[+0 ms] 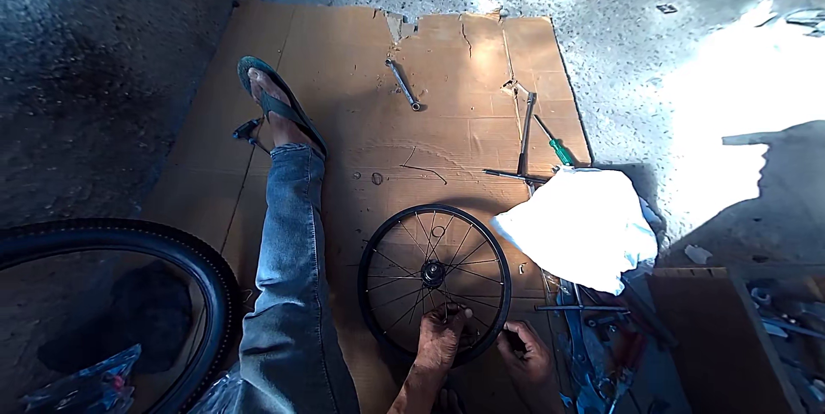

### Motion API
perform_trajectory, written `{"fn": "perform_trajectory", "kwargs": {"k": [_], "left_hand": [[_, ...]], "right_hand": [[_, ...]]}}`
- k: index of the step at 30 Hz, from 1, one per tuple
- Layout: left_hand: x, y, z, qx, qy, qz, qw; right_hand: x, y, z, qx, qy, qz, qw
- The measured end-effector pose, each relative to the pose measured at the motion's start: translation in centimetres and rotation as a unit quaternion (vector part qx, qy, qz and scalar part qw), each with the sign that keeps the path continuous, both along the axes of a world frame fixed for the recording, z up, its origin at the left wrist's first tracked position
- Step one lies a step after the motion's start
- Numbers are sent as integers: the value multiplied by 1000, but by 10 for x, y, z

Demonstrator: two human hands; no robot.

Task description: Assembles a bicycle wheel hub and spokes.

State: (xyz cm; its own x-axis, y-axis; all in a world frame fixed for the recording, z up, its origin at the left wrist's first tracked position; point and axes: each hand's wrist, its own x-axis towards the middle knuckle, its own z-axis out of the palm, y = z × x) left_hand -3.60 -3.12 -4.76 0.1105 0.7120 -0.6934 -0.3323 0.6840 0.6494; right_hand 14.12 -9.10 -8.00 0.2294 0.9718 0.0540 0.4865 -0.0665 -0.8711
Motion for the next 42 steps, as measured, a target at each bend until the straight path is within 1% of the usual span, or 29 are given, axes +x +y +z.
{"fn": "perform_trajectory", "kwargs": {"k": [4, 6, 8, 11, 18, 25, 31, 38, 42], "left_hand": [[1, 0, -4, 14, 6, -37, 999], [3, 0, -5, 22, 14, -36, 999], [6, 1, -6, 19, 19, -31, 999], [9, 1, -7, 5, 23, -23, 999], [7, -1, -10, 18, 27, -18, 999], [6, -2, -12, 5, 11, -11, 1000], [5, -2, -13, 14, 1, -14, 1000], [2, -3, -11, 14, -28, -19, 999], [2, -3, -11, 12, -27, -17, 999]], "right_hand": [[3, 0, 1, -25, 25, 17, 999], [1, -1, 4, -54, 50, 2, 997], [-1, 0, 5, -63, 55, -14, 996], [-2, -1, 4, -64, 58, -12, 996], [-3, -6, 6, -87, 75, -1, 993], [-4, -5, 8, -87, 80, -4, 993], [-9, -14, 12, -122, 81, 4, 989], [-11, -12, 10, -110, 86, -1, 990], [-12, -12, 9, -114, 95, -7, 989]]}}
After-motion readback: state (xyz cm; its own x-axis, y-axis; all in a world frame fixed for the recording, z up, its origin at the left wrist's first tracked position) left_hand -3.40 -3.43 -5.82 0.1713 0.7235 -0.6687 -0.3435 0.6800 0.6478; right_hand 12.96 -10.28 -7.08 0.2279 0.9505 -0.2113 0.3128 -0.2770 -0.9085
